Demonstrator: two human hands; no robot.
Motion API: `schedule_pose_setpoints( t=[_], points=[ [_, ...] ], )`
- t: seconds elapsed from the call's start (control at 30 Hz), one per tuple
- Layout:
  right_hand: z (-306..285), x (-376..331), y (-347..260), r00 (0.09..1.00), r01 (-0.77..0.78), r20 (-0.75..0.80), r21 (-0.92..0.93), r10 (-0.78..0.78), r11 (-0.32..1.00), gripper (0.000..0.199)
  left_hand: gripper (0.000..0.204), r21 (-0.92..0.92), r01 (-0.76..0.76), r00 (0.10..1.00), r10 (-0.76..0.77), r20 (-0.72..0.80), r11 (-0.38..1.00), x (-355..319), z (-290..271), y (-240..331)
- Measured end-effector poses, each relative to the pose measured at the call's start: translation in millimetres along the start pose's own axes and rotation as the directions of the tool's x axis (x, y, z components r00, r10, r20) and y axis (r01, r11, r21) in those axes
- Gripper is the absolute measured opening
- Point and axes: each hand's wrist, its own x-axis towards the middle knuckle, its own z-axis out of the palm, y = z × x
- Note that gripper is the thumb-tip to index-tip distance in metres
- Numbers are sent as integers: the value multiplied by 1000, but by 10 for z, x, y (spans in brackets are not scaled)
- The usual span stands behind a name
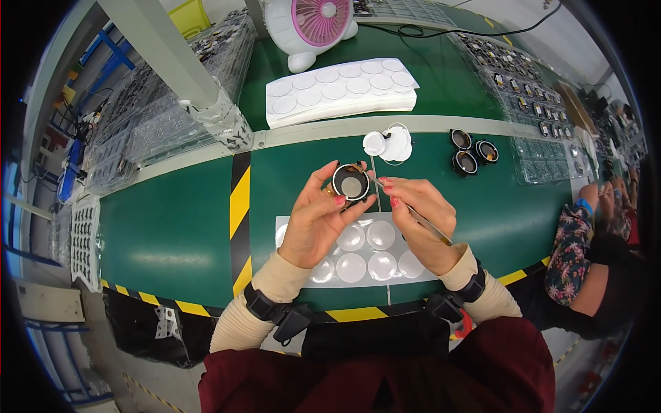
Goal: The person picks up a watch case, peels a white sticker from a sheet, and presses it onto the case. They then use tweezers to remove a protective film from the sticker before setting the case aside on the workbench.
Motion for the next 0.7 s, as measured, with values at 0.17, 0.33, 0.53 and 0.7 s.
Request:
schedule_pose_setpoints(
  t=[0.17,0.33,0.53,0.7],
  points=[
    [-4,3,-21,999,-27,38,11,26,1000,21,46,-1,-12,1000,12,-18,1000,13,-16,2],
    [0,-12,-32,998,-31,57,-23,32,999,24,44,3,-13,1000,13,-19,1000,24,-30,10],
    [-37,-33,70,992,113,73,-135,-103,984,34,47,-48,8,1000,-7,20,999,63,-66,75],
    [30,8,66,982,91,182,-230,-49,969,38,49,-4,180,979,-179,100,984,60,-97,-6]
  ],
)
